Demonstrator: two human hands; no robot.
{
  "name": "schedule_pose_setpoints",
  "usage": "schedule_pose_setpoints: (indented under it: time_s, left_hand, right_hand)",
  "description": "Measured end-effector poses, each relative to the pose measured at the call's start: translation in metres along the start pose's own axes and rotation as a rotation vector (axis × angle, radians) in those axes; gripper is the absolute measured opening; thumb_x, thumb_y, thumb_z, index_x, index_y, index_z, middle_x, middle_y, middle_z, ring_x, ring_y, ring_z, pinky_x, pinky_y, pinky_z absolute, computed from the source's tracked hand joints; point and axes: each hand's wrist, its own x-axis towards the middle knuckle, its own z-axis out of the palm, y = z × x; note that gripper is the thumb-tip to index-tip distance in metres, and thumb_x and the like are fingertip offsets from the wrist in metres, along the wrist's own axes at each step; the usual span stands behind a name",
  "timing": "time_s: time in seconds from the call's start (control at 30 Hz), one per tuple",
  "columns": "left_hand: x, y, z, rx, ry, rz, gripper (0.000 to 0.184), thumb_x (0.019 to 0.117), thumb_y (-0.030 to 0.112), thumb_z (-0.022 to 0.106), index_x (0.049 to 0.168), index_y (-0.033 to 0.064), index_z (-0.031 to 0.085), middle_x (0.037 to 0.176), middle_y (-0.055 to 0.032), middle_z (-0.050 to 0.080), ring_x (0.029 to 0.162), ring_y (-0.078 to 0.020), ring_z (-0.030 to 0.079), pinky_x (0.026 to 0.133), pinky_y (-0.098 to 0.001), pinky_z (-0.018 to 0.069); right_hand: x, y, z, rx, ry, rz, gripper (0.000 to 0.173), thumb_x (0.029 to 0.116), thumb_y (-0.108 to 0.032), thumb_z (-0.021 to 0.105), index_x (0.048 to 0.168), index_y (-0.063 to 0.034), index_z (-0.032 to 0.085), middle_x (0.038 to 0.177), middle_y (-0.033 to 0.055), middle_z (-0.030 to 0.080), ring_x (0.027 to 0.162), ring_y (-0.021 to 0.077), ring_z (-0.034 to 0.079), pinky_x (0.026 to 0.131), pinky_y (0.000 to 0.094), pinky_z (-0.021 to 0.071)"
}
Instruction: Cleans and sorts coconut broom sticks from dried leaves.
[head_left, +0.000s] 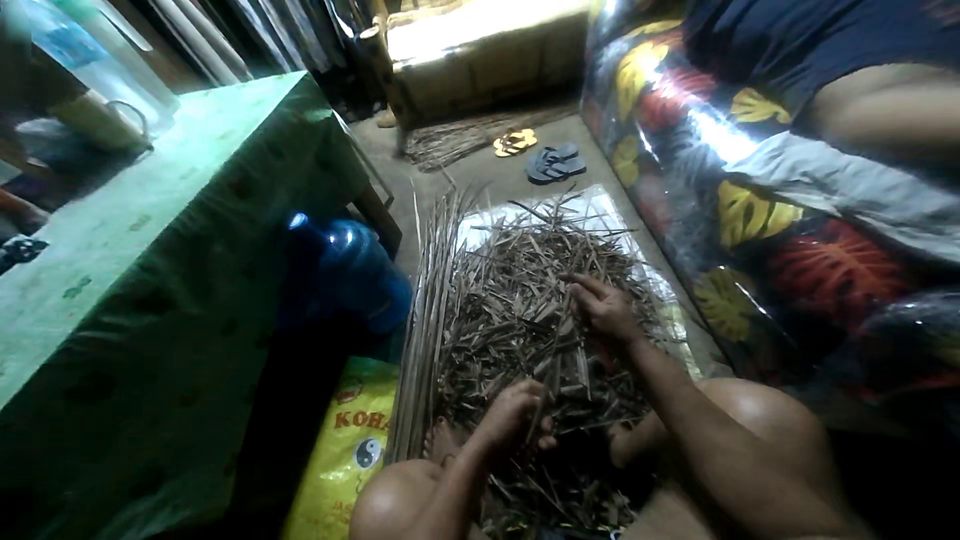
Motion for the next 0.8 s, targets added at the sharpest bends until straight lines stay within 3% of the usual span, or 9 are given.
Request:
schedule_pose_setpoints:
  time_s: [0.13, 0.23, 0.33, 0.43, 0.57, 0.67, 0.73, 0.8]
  left_hand:
    - [0.007, 0.007, 0.007, 0.121, 0.096, 0.195, 0.032, 0.1100, 0.016, 0.033, 0.130, -0.0011, 0.052, 0.075, -0.0022, 0.062, 0.061, -0.0120, 0.064, 0.059, -0.0281, 0.0580]
    - [0.015, 0.002, 0.011, 0.226, 0.148, 0.315, 0.032, 0.1114, 0.016, 0.035, 0.126, -0.0046, 0.055, 0.069, -0.0014, 0.061, 0.056, -0.0102, 0.062, 0.056, -0.0272, 0.0574]
    - [0.016, 0.001, 0.013, 0.267, 0.163, 0.317, 0.031, 0.1118, 0.014, 0.034, 0.121, -0.0052, 0.057, 0.062, -0.0001, 0.058, 0.051, -0.0088, 0.060, 0.053, -0.0257, 0.0558]
    - [0.013, -0.001, 0.009, 0.271, 0.113, 0.317, 0.030, 0.1110, 0.012, 0.034, 0.116, -0.0050, 0.058, 0.062, 0.0002, 0.060, 0.052, -0.0084, 0.061, 0.054, -0.0255, 0.0566]
    - [0.010, -0.010, 0.009, 0.246, 0.101, 0.306, 0.028, 0.1103, 0.010, 0.037, 0.116, -0.0068, 0.059, 0.071, -0.0018, 0.067, 0.060, -0.0087, 0.065, 0.061, -0.0256, 0.0579]
    - [0.014, -0.005, 0.000, 0.179, 0.247, 0.346, 0.028, 0.1099, 0.009, 0.039, 0.115, -0.0078, 0.061, 0.083, -0.0064, 0.072, 0.072, -0.0117, 0.070, 0.071, -0.0292, 0.0597]
    - [0.015, 0.001, -0.008, 0.160, 0.392, 0.431, 0.026, 0.1084, 0.007, 0.044, 0.114, -0.0079, 0.064, 0.094, -0.0067, 0.072, 0.082, -0.0089, 0.069, 0.078, -0.0273, 0.0588]
    - [0.013, 0.012, -0.012, 0.190, 0.532, 0.500, 0.023, 0.1065, 0.007, 0.049, 0.114, -0.0069, 0.067, 0.100, -0.0045, 0.070, 0.084, -0.0020, 0.063, 0.079, -0.0210, 0.0533]
  right_hand:
    - [-0.009, 0.006, 0.009, -0.022, -0.040, -0.025, 0.032, 0.1066, -0.013, 0.048, 0.133, -0.0010, 0.060, 0.067, -0.0060, 0.055, 0.050, 0.0009, 0.048, 0.049, 0.0193, 0.0453]
    - [-0.017, 0.006, 0.018, -0.048, -0.083, 0.000, 0.032, 0.1064, -0.015, 0.050, 0.132, -0.0012, 0.061, 0.074, -0.0048, 0.059, 0.053, 0.0010, 0.048, 0.050, 0.0195, 0.0446]
    - [-0.019, 0.007, 0.019, -0.097, -0.098, -0.031, 0.031, 0.1055, -0.014, 0.050, 0.130, 0.0002, 0.062, 0.076, -0.0053, 0.060, 0.054, -0.0013, 0.048, 0.051, 0.0176, 0.0440]
    - [-0.011, 0.006, 0.011, -0.170, 0.004, -0.083, 0.031, 0.1050, -0.012, 0.051, 0.129, 0.0033, 0.063, 0.078, -0.0024, 0.063, 0.057, -0.0014, 0.051, 0.055, 0.0182, 0.0476]
    - [0.007, -0.012, -0.012, -0.181, 0.266, -0.036, 0.035, 0.1092, -0.018, 0.047, 0.138, 0.0003, 0.055, 0.070, -0.0021, 0.056, 0.053, 0.0025, 0.050, 0.051, 0.0215, 0.0473]
    - [0.011, -0.020, -0.024, -0.085, 0.402, -0.096, 0.033, 0.1112, -0.026, 0.039, 0.133, -0.0070, 0.056, 0.064, -0.0073, 0.048, 0.049, 0.0039, 0.047, 0.047, 0.0234, 0.0456]
    - [0.007, -0.026, -0.023, -0.033, 0.425, -0.094, 0.030, 0.1123, -0.029, 0.036, 0.127, -0.0103, 0.054, 0.064, -0.0089, 0.048, 0.047, 0.0023, 0.046, 0.046, 0.0213, 0.0451]
    - [-0.001, -0.027, -0.017, -0.034, 0.319, -0.061, 0.033, 0.1118, -0.023, 0.034, 0.133, -0.0071, 0.054, 0.062, -0.0078, 0.049, 0.047, 0.0026, 0.047, 0.046, 0.0210, 0.0460]
